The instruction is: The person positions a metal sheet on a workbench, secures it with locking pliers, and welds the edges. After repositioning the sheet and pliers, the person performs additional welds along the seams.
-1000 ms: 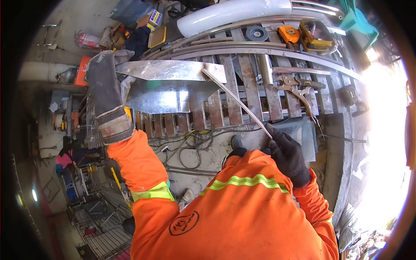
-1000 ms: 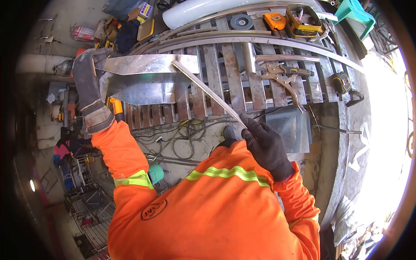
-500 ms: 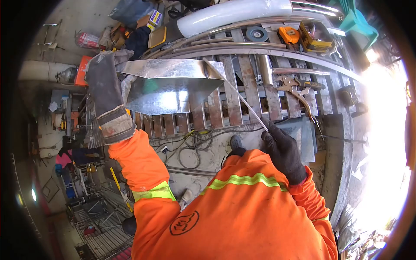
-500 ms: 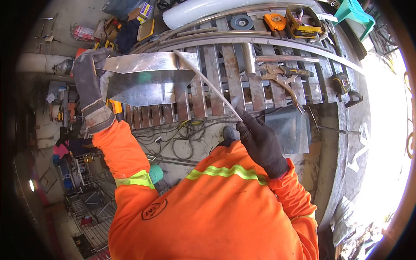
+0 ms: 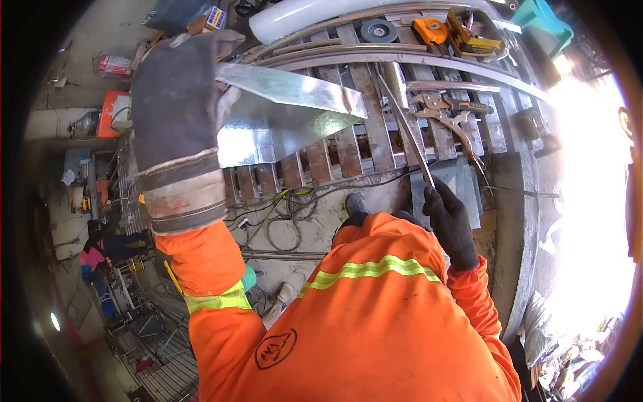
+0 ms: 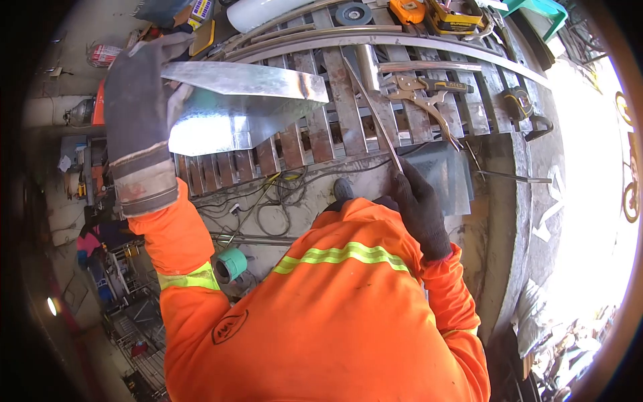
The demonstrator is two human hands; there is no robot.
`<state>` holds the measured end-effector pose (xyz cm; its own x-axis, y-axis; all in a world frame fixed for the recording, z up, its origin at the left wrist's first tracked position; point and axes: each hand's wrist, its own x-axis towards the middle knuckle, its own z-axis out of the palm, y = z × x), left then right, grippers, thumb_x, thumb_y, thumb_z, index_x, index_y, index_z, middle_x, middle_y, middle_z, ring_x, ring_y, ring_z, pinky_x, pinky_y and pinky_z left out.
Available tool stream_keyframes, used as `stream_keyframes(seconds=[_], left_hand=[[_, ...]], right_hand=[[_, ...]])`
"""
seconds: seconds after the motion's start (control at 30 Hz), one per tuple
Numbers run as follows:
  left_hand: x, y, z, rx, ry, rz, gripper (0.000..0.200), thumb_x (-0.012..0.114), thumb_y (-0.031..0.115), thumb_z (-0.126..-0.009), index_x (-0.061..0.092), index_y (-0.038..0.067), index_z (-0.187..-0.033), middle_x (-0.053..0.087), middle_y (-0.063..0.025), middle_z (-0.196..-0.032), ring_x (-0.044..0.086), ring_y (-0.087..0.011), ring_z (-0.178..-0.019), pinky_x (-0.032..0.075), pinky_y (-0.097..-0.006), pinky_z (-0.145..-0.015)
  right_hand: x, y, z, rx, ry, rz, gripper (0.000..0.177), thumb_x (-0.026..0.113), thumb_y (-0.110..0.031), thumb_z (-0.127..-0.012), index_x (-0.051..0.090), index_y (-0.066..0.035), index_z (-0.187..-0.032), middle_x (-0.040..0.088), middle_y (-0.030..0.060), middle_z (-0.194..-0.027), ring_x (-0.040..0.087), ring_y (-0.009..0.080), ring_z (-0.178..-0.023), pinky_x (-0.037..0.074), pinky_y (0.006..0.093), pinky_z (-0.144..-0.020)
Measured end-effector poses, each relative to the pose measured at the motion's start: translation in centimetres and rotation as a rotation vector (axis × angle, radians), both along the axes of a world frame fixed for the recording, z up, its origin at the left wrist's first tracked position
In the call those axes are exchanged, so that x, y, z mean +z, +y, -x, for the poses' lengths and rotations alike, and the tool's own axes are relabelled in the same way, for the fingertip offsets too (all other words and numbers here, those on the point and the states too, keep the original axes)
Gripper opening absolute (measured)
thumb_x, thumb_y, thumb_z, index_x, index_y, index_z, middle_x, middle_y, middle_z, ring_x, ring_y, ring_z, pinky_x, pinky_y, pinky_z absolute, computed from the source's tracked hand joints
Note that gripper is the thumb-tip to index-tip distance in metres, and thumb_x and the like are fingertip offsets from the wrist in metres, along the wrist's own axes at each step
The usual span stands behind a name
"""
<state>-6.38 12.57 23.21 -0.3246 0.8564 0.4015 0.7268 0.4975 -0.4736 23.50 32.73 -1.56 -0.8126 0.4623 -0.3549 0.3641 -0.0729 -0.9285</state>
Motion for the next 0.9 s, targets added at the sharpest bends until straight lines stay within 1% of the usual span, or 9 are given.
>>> stream_keyframes(seconds=[0.03,0.07,0.2,0.3,0.53,0.6,0.73,0.8,0.9], left_hand=[[-1.3,1.0,-0.3,0.023,0.071,0.015,0.055,0.087,0.019,-0.072,0.065,0.017,-0.122,0.068,-0.0084,-0.12,0.063,-0.0276,-0.113,0.05,-0.043,-0.102],[-1.4,3.6,-1.5,-0.029,0.113,0.103,0.033,0.07,0.014,-0.077,0.07,0.012,-0.109,0.069,-0.0038,-0.095,0.066,-0.0255,-0.097,0.053,-0.041,-0.087],[-4.3,9.2,-5.5,-0.182,0.131,0.063,0.032,0.071,0.016,-0.082,0.068,0.011,-0.113,0.07,-0.0058,-0.103,0.066,-0.0246,-0.104,0.055,-0.0392,-0.084],[-5.8,11.1,-4.7,-0.28,0.028,0.025,0.037,0.074,0.015,-0.084,0.066,0.01,-0.119,0.07,-0.0073,-0.111,0.065,-0.0239,-0.109,0.055,-0.0378,-0.087],[-7.1,11.6,4.1,-0.494,-0.583,-0.101,0.046,0.079,0.013,-0.088,0.063,0.01,-0.131,0.069,-0.0103,-0.126,0.064,-0.0224,-0.12,0.056,-0.0351,-0.094],[-7.0,11.8,5.7,0.025,-1.158,-0.077,0.042,0.076,0.006,-0.091,0.062,0.003,-0.13,0.07,-0.0109,-0.125,0.065,-0.0208,-0.119,0.057,-0.0331,-0.095],[-5.8,10.0,0.0,-0.046,-0.594,-0.009,0.048,0.078,0.012,-0.088,0.061,0.006,-0.133,0.07,-0.0147,-0.124,0.067,-0.0253,-0.115,0.057,-0.036,-0.093],[-5.5,9.8,-1.6,0.029,-0.477,0.009,0.051,0.078,0.014,-0.087,0.06,0.008,-0.135,0.07,-0.0166,-0.123,0.067,-0.0275,-0.113,0.057,-0.0375,-0.092],[-5.0,10.3,-2.8,0.147,-0.387,0.037,0.056,0.079,0.018,-0.085,0.06,0.01,-0.138,0.069,-0.0194,-0.122,0.069,-0.0309,-0.11,0.057,-0.0397,-0.091]], right_hand=[[-0.3,0.0,-0.5,-0.007,-0.002,0.002,0.041,0.056,-0.032,-0.109,0.062,-0.001,-0.136,0.056,-0.0036,-0.078,0.046,0.0023,-0.069,0.041,0.0226,-0.061],[-0.5,0.0,-1.0,-0.015,-0.004,0.005,0.04,0.056,-0.031,-0.109,0.062,-0.002,-0.137,0.056,-0.0035,-0.078,0.046,0.0024,-0.07,0.041,0.0227,-0.061],[-0.4,-0.6,-2.0,-0.064,-0.071,0.002,0.04,0.056,-0.029,-0.109,0.062,-0.003,-0.139,0.057,-0.0022,-0.078,0.049,0.0049,-0.07,0.044,0.0249,-0.063],[0.0,-1.0,-2.5,-0.046,-0.154,-0.065,0.042,0.055,-0.028,-0.108,0.06,0.0,-0.138,0.065,0.0108,-0.081,0.065,0.0156,-0.078,0.053,0.0341,-0.075],[-1.0,-3.2,-3.6,-0.068,-0.085,-0.067,0.042,0.062,-0.026,-0.102,0.062,0.0,-0.135,0.066,0.019,-0.076,0.067,0.0349,-0.074,0.051,0.0436,-0.07],[-1.2,-3.8,-3.6,-0.069,-0.025,-0.224,0.04,0.063,-0.02,-0.101,0.062,0.001,-0.135,0.066,0.0192,-0.079,0.066,0.035,-0.074,0.051,0.0441,-0.069],[0.4,-4.9,-3.5,-0.165,0.087,-0.045,0.038,0.062,-0.014,-0.101,0.062,0.0,-0.136,0.068,0.0208,-0.087,0.069,0.0346,-0.081,0.052,0.0432,-0.073],[-0.8,-5.5,-3.6,-0.227,0.268,-0.146,0.038,0.061,-0.011,-0.101,0.06,0.001,-0.138,0.07,0.0207,-0.092,0.071,0.0327,-0.087,0.054,0.04,-0.076],[-0.8,-4.1,-3.9,-0.031,0.077,-0.087,0.039,0.061,-0.012,-0.102,0.059,0.001,-0.139,0.072,0.0202,-0.097,0.072,0.0298,-0.091,0.055,0.0379,-0.079]])
